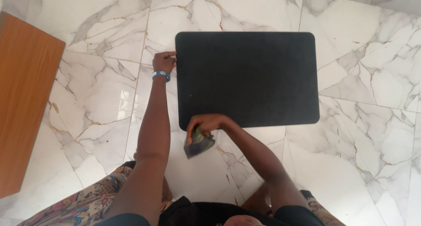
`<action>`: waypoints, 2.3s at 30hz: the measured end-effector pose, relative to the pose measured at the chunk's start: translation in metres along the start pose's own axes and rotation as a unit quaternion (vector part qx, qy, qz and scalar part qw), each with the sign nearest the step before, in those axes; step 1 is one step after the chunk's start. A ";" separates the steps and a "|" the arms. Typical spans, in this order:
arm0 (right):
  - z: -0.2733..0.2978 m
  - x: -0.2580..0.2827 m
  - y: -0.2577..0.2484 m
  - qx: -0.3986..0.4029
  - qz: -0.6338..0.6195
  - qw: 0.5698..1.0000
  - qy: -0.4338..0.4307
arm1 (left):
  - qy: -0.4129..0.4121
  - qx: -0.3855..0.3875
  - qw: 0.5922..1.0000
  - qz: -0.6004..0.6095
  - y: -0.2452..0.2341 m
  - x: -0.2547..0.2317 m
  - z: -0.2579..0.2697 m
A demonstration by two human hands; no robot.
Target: The person cleans a bathroom mat by wiping its top surface with a cloth, flipping the mat over, and wiping the other side with the cloth.
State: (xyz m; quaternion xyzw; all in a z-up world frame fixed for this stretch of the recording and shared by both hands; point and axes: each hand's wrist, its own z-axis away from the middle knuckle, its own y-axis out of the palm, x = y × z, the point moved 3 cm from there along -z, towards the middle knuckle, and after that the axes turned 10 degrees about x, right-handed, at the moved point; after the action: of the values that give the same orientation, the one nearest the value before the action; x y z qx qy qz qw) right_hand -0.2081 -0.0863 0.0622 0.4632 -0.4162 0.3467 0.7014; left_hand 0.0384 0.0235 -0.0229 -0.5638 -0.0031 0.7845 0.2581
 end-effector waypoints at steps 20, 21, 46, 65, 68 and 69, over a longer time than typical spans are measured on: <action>0.081 -0.031 -0.012 -0.541 0.557 0.615 0.137 | 0.183 -0.023 0.927 -0.327 0.092 -0.015 0.063; 0.102 -0.034 -0.025 -0.604 0.526 0.580 0.151 | 0.193 -0.031 0.922 -0.335 0.093 -0.012 0.063; 0.029 -0.007 0.035 -0.359 0.392 0.847 -0.016 | -0.062 0.154 0.886 -0.432 0.105 -0.058 0.058; 0.171 -0.006 -0.007 -0.327 0.352 0.875 0.055 | -0.195 0.227 0.849 -0.437 0.125 -0.080 0.049; 0.182 -0.014 -0.016 -0.383 0.328 0.846 0.173 | -0.184 0.208 0.852 -0.443 0.130 -0.081 0.052; 0.176 -0.014 -0.013 -0.374 0.360 0.836 0.178 | -0.194 0.206 0.848 -0.448 0.132 -0.082 0.051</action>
State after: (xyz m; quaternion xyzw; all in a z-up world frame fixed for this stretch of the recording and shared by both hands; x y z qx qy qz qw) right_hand -0.2490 -0.2572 0.0844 -0.0866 -0.5195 0.4691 0.7089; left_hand -0.0404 -0.1095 0.0286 -0.2716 -0.1433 0.6598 0.6859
